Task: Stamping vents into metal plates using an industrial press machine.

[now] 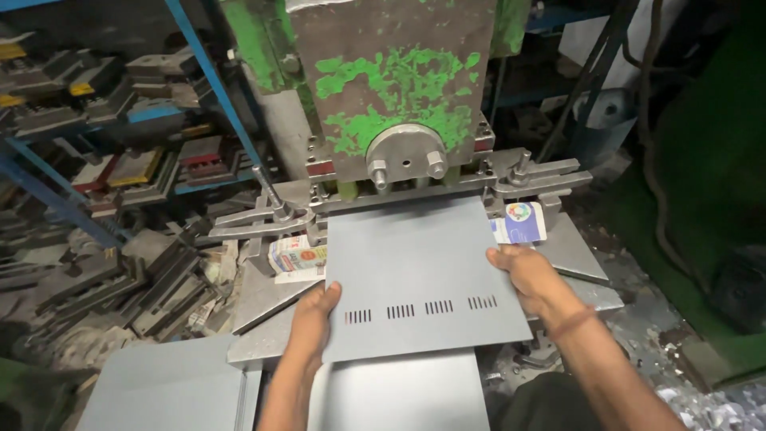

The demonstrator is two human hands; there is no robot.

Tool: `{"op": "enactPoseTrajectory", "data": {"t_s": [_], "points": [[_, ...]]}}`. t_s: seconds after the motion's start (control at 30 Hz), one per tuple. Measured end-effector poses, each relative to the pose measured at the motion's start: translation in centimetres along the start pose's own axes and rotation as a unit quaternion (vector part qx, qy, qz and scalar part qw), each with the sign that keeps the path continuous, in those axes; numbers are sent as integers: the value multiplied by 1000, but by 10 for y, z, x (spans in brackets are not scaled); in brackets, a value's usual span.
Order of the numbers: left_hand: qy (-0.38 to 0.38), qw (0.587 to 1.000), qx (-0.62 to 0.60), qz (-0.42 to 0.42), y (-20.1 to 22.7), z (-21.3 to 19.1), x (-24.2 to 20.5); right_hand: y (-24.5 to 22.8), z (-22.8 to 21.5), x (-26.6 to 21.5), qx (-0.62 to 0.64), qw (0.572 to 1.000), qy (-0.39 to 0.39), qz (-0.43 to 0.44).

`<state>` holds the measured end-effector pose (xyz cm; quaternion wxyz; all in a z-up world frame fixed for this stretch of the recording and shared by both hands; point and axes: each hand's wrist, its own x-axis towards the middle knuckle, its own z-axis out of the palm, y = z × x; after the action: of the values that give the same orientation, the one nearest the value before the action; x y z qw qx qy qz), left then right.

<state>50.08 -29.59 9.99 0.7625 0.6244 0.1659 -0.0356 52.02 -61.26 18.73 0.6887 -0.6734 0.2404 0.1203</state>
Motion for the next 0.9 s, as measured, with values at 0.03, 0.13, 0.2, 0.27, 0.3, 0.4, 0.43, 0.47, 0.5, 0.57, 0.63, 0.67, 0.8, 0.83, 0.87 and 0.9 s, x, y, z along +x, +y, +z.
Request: {"op": "enactPoseTrajectory", "data": {"t_s": [0.03,0.13,0.2,0.27,0.3,0.4,0.43,0.47,0.5,0.57,0.63,0.67,0.8,0.83,0.87,0.9], "points": [[0,1000,2,-1,6,4,-5,7,-7,19,2,1000,0,2],[-1,998,58,-23,17,10,-5,24,-21,61,78,995,-45,-44],[16,999,37,3,1,4,6,32,-28,67,89,988,-107,-71],[21,998,53,-1,7,7,2,23,-21,58,90,990,-91,-62],[32,998,62,-1,9,9,0,18,-17,52,83,992,-80,-56],[9,999,32,27,-7,-3,12,18,-12,54,44,994,-54,-83],[15,999,30,24,-11,-3,21,24,-21,69,41,994,-59,-80],[25,998,44,38,-19,-7,27,34,-27,85,57,993,-39,-95],[36,996,58,51,-27,-14,32,44,-31,101,73,991,-20,-110],[-26,996,39,76,-14,-39,17,36,-21,60,-33,994,-18,-105],[-80,990,25,112,-2,-102,2,46,-24,60,-136,983,-31,-117],[15,982,85,165,-2,-142,-8,62,-40,79,-154,975,12,-157],[434,674,564,197,-140,-410,-67,151,-129,207,-66,949,-211,-223],[434,671,568,198,-149,-421,-116,132,-99,162,-61,950,-212,-222],[468,649,596,76,-166,-426,-168,116,-78,106,-77,974,-156,-147],[495,614,613,-45,-182,-430,-220,106,-64,42,-94,988,-102,-70]]}}
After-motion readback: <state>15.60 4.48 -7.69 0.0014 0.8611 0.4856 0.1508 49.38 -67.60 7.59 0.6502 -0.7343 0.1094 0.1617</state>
